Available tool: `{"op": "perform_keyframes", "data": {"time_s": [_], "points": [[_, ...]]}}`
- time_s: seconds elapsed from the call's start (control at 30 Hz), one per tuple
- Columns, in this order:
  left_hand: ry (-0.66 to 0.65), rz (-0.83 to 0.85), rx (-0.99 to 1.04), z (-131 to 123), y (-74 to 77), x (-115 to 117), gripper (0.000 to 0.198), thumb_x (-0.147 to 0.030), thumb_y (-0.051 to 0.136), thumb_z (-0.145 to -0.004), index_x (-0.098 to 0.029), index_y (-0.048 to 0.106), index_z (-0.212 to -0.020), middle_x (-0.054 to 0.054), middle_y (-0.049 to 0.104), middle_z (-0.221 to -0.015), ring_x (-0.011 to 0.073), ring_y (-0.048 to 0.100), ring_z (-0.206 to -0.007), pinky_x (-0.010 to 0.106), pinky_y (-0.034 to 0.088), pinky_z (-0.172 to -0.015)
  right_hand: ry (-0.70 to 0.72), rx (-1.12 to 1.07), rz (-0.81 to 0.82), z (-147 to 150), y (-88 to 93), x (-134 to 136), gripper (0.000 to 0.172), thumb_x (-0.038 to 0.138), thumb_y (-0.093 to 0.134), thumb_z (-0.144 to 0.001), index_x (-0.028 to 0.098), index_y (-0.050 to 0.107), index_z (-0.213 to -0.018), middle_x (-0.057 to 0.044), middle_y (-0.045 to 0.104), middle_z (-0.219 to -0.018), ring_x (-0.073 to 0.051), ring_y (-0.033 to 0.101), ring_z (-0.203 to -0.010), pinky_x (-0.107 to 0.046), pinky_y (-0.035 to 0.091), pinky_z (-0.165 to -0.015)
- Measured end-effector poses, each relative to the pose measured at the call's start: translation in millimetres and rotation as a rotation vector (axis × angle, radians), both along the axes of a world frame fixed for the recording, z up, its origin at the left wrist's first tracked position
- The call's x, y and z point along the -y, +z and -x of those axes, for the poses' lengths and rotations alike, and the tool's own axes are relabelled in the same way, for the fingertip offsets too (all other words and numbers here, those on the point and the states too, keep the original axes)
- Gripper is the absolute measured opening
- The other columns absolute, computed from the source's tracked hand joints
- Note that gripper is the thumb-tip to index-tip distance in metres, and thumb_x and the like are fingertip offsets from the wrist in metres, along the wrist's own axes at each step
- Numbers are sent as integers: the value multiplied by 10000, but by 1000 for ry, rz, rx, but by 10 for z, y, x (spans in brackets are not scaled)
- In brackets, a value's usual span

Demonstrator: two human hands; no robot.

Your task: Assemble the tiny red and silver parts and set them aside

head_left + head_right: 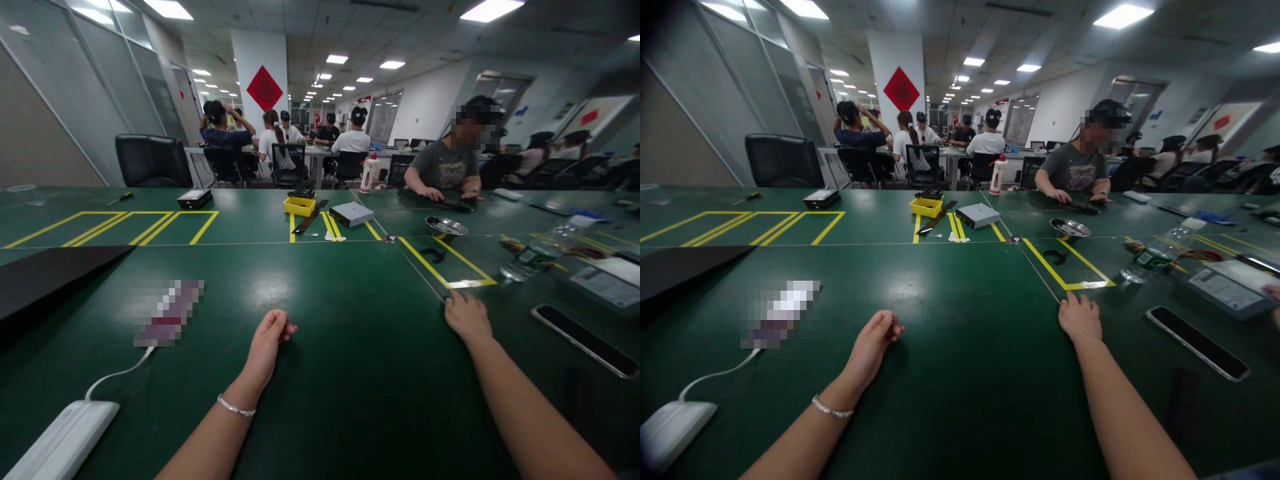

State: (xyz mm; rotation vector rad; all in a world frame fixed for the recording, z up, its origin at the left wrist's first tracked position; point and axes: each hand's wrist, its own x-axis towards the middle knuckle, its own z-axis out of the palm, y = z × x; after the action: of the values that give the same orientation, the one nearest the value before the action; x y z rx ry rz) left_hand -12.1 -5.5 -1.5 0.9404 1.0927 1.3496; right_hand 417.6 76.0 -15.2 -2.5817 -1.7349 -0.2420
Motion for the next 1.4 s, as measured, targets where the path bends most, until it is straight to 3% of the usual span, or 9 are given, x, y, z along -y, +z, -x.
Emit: {"op": "perform_keyframes", "data": {"time_s": [0.23, 0.5, 0.6, 0.77, 0.83, 0.93, 1.03, 1.17, 1.4], "points": [[18, 71, 36, 5, 18, -1, 272, -315, 514, -695, -188, 466, -930, 17, 569, -802, 95, 522, -694, 194, 377, -585, 11, -74, -63, 56, 109, 101, 368, 255, 288, -742, 131, 561, -955, -138, 530, -937, -232, 485, -840, -325, 357, -706], [-28, 25, -24, -19, 41, -17, 242, -196, 594, -620, -176, 478, -832, -8, 572, -770, 87, 519, -724, 191, 380, -670, 118, -328, -275, 532, 173, 71, 267, 269, 392, -706, 155, 548, -890, -89, 522, -883, -180, 483, -792, -298, 366, -667], [-63, 7, -67, -42, 38, -17, 220, -186, 587, -626, -180, 469, -812, -18, 573, -759, 84, 520, -730, 198, 378, -701, 229, -701, -211, 1005, 275, 125, 230, 323, 432, -693, 167, 546, -818, -50, 543, -780, -154, 498, -709, -299, 373, -647], [-140, -32, -183, -67, 29, 8, 188, -286, 457, -732, -161, 481, -870, 6, 579, -715, 106, 532, -676, 235, 399, -669, 435, -1703, 134, 2049, 421, 426, 242, 393, 455, -697, 169, 517, -766, -11, 543, -680, -103, 503, -597, -267, 384, -587], [-147, -73, -229, -66, 25, 21, 225, -309, 389, -766, -148, 490, -887, 20, 578, -715, 114, 532, -661, 249, 403, -659, 419, -1933, 199, 2408, 387, 555, 221, 366, 499, -681, 166, 511, -775, -6, 543, -692, -81, 495, -570, -238, 370, -555], [-127, -94, -257, -64, 18, 31, 250, -314, 354, -779, -138, 492, -889, 30, 578, -712, 121, 532, -652, 257, 407, -639, 371, -2076, 247, 2728, 258, 687, 194, 331, 527, -672, 153, 513, -747, 10, 526, -625, -59, 467, -498, -210, 340, -496], [-130, -59, -253, -75, 11, 33, 218, -296, 388, -760, -141, 486, -877, 32, 585, -725, 124, 537, -667, 260, 408, -654, 415, -2142, 312, 2775, 149, 734, 178, 316, 511, -692, 141, 522, -720, 20, 503, -555, -55, 449, -464, -205, 324, -475], [-164, -53, -276, -99, 11, 39, 224, -218, 513, -670, -164, 471, -883, 19, 583, -772, 129, 540, -733, 258, 398, -699, 443, -2242, 339, 2663, 124, 722, 121, 222, 561, -659, 138, 540, -745, 5, 543, -631, -57, 480, -530, -209, 348, -533], [-139, -72, -401, -99, 62, 70, 211, -195, 548, -629, -172, 502, -833, -22, 542, -694, 111, 511, -644, 230, 388, -628, 395, -2287, 350, 2641, 118, 708, 228, 197, 584, -636, 130, 546, -851, -26, 578, -717, -71, 511, -590, -234, 372, -599]]}}
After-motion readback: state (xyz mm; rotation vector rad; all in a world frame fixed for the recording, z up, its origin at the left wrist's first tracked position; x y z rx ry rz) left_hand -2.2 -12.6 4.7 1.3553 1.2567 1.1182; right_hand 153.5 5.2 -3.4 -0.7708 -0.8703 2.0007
